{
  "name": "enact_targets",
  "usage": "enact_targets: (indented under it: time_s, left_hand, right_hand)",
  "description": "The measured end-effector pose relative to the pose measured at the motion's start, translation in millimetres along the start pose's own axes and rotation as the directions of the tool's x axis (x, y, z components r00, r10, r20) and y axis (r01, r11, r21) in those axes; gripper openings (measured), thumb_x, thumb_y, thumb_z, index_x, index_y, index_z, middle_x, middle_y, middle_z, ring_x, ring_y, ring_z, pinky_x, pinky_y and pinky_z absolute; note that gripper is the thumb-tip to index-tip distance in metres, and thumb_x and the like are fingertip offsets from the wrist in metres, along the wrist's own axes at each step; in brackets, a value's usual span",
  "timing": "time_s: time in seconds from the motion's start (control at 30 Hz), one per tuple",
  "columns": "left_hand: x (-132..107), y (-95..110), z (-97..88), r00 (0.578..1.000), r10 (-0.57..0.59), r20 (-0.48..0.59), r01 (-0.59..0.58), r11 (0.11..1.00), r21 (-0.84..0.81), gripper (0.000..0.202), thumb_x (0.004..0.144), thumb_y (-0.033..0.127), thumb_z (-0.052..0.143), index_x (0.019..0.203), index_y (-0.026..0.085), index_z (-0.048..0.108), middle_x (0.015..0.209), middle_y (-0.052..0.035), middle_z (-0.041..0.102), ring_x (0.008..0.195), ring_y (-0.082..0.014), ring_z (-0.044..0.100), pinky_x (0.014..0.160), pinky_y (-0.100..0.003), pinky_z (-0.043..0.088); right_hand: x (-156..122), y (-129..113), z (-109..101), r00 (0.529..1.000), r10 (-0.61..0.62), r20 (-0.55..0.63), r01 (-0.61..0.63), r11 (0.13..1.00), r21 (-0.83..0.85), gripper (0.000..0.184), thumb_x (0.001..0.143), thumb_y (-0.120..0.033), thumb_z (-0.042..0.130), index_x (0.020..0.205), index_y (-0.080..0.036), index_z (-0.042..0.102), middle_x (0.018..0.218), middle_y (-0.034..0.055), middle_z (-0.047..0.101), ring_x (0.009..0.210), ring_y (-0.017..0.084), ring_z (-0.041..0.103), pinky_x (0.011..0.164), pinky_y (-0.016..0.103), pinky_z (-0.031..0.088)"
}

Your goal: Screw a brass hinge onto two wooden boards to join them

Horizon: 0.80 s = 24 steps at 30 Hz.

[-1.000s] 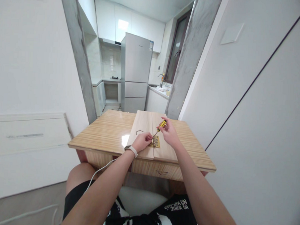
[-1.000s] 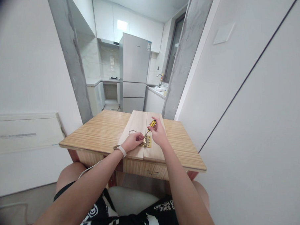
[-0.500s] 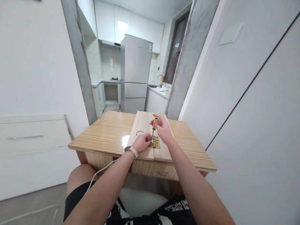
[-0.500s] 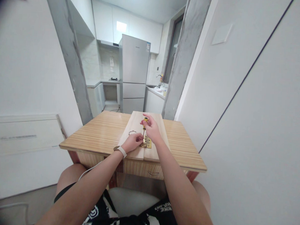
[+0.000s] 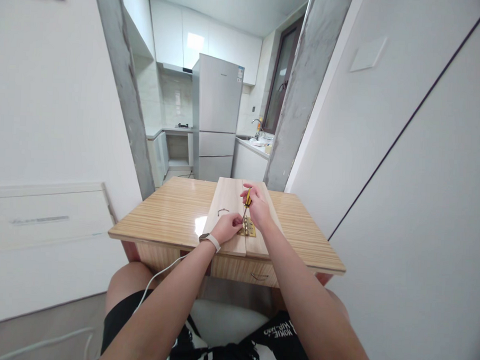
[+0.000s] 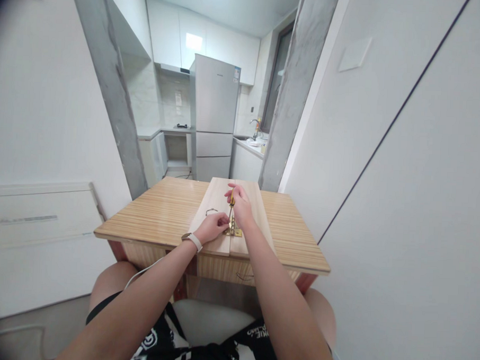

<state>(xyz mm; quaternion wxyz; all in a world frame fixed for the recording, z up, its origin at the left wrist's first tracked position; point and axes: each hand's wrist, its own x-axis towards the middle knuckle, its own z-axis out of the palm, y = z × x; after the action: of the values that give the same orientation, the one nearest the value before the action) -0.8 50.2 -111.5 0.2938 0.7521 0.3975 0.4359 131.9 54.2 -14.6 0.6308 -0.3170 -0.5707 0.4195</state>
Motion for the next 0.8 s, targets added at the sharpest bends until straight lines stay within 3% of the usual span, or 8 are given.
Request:
enact_targets:
  time_s: [0.2,0.33,0.47,0.63,0.8]
  left_hand:
    - [-0.4,4.0,-0.4,1.0,0.006,0.013,-0.006,1.0,0.004,0.009,0.081,0.012,0.066,0.087,0.017,0.071,0.083,-0.0032,0.074,0.075,-0.0148,0.066,0.072,-0.026,0.05]
    - [-0.9,7.7,-0.8,1.0,-0.003,0.018,0.003,1.0,0.007,0.008,0.082,0.012,0.066,0.087,0.016,0.071,0.081,-0.0035,0.074,0.073,-0.015,0.066,0.07,-0.026,0.049]
    - [-0.8,8.2,-0.8,1.0,-0.008,0.013,0.007,1.0,0.019,0.007,0.082,0.012,0.067,0.087,0.016,0.071,0.079,-0.0033,0.073,0.072,-0.0147,0.065,0.07,-0.026,0.049]
    - [-0.6,3.5,0.2,1.0,-0.023,0.021,0.023,1.0,0.01,0.009,0.082,0.012,0.068,0.09,0.016,0.071,0.082,-0.0036,0.074,0.074,-0.0142,0.066,0.071,-0.025,0.049]
    - [-0.4,3.1,0.1,1.0,-0.016,0.021,0.016,1.0,0.025,0.009,0.082,0.013,0.068,0.09,0.016,0.071,0.083,-0.0037,0.074,0.074,-0.0143,0.065,0.072,-0.025,0.049]
  right_hand:
    - [1.8,-1.5,2.3,0.999,-0.004,-0.037,0.005,1.0,0.015,0.044,0.078,-0.059,0.077,0.097,-0.025,0.055,0.086,-0.0002,0.065,0.077,0.016,0.062,0.072,0.03,0.05]
    - [-0.1,-3.5,3.5,1.0,-0.017,-0.005,0.017,1.0,-0.002,0.041,0.086,-0.064,0.068,0.1,-0.026,0.059,0.079,-0.0019,0.061,0.067,0.014,0.056,0.064,0.028,0.045]
    - [1.1,-0.2,2.2,0.999,0.024,-0.031,-0.021,0.996,0.083,0.047,0.092,-0.07,0.054,0.1,-0.025,0.066,0.074,-0.001,0.058,0.063,0.014,0.053,0.06,0.028,0.043]
    - [7.1,3.9,1.1,0.994,0.05,-0.102,-0.034,0.987,0.155,0.042,0.084,-0.064,0.07,0.086,-0.023,0.065,0.077,-0.0003,0.061,0.069,0.014,0.059,0.066,0.028,0.047]
    - [6.1,-0.9,2.7,0.994,0.03,-0.102,-0.017,0.992,0.122,0.038,0.078,-0.054,0.08,0.088,-0.023,0.06,0.081,-0.0008,0.066,0.071,0.013,0.061,0.066,0.027,0.046]
